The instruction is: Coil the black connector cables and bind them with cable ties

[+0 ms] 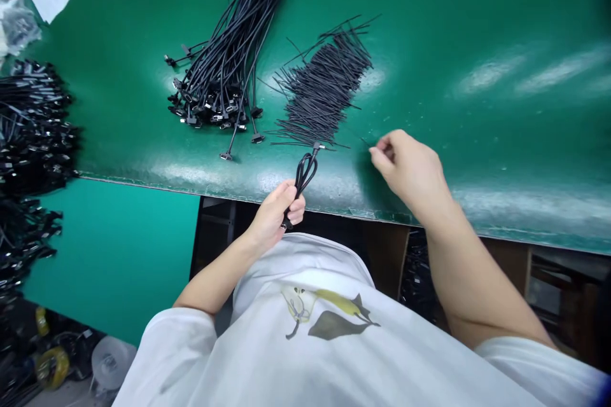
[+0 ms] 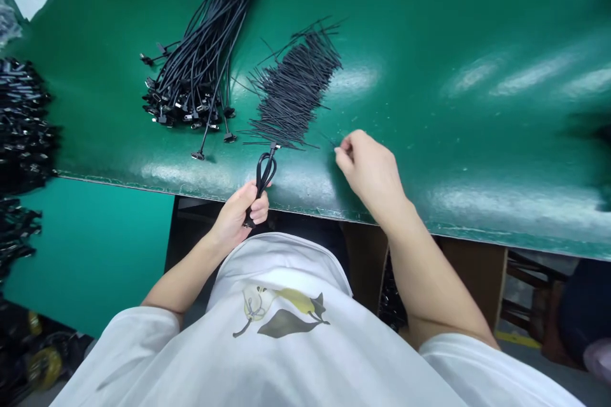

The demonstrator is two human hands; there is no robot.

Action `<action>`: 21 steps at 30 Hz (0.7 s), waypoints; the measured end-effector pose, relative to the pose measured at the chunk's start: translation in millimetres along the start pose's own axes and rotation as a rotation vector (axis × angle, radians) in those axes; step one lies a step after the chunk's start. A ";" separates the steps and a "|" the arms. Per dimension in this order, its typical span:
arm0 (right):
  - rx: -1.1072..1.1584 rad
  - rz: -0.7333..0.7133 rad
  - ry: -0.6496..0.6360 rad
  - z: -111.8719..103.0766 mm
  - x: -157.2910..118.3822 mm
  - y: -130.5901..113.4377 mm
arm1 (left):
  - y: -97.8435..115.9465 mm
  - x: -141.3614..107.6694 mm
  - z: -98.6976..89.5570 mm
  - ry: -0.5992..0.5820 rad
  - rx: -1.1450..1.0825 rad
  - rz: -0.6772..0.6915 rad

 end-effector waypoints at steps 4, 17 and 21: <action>0.425 -0.014 -0.185 5.1 -56.1 -38.0 | -6.5 -2.0 7.8 -0.079 0.027 -0.013; -0.099 -1.456 0.214 -1.8 -72.9 -123.8 | 1.9 0.4 -11.3 0.061 0.802 0.525; -0.115 -1.563 0.099 1.3 -72.0 -123.0 | -1.3 0.5 -13.2 -0.036 0.772 0.406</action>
Point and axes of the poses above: each hand's wrist, its own x-axis towards the middle knuckle, its own z-axis out of the palm, y = z × x, the point moved 4 cm from there along x, towards the middle knuckle, and after that the axes turned 15 degrees about y, right-handed, at the moved point
